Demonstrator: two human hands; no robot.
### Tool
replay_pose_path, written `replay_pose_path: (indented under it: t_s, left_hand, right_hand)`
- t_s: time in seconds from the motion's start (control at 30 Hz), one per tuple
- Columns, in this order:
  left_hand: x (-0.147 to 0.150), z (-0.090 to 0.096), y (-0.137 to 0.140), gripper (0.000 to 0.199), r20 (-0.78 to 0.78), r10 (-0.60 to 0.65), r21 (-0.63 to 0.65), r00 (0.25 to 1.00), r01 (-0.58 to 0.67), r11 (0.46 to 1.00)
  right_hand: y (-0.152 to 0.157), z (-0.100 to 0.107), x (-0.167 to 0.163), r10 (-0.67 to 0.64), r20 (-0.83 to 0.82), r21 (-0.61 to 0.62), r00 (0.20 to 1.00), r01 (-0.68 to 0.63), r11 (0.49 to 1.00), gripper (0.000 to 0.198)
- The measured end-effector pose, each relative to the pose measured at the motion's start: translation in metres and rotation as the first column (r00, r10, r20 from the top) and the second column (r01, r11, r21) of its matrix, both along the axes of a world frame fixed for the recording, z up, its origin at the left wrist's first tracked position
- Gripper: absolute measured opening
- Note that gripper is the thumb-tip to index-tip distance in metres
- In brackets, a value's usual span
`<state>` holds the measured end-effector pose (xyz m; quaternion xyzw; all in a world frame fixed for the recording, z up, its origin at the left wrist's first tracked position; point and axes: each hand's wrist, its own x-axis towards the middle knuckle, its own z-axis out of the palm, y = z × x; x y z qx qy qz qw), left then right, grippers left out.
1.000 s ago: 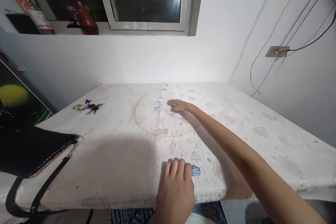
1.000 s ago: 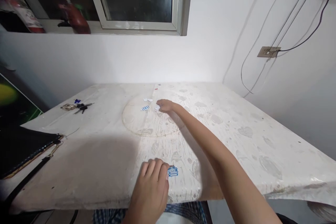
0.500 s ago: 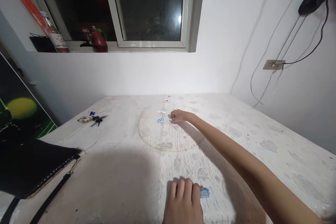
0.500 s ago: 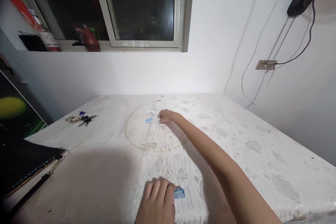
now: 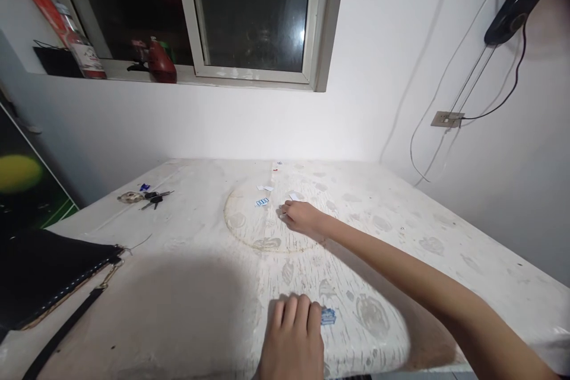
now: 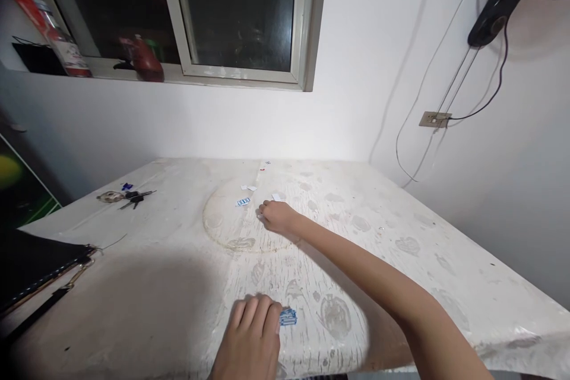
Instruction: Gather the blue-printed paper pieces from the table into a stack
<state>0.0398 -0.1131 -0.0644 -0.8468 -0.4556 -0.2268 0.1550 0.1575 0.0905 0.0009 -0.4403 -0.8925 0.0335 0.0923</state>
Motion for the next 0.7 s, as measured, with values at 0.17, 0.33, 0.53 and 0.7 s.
replay_pose_path:
  t_s: [0.17, 0.33, 0.53, 0.7]
  left_hand:
    - [0.0, 0.008, -0.003, 0.018, -0.044, 0.013, -0.039, 0.999, -0.015, 0.999]
    - [0.001, 0.01, -0.004, 0.018, -0.036, 0.011, -0.089, 0.999, -0.014, 0.996]
    - [0.002, 0.014, -0.005, 0.018, 0.046, -0.006, -0.202, 0.999, 0.016, 0.979]
    - [0.003, 0.019, -0.005, 0.024, 0.065, -0.014, -0.244, 0.998, 0.03, 0.969]
  right_hand:
    - [-0.013, -0.001, 0.007, 0.005, -0.199, -0.022, 0.98, -0.01, 1.0, 0.012]
    - [-0.026, 0.001, 0.032, -0.023, -0.436, -0.133, 0.9, -0.039, 0.99, 0.023]
    - [-0.107, 0.018, 0.077, -0.056, -0.719, -0.278, 0.693, -0.213, 0.937, 0.017]
    - [-0.171, 0.015, 0.088, -0.269, -0.836, -0.388, 0.479, -0.166, 0.907, 0.02]
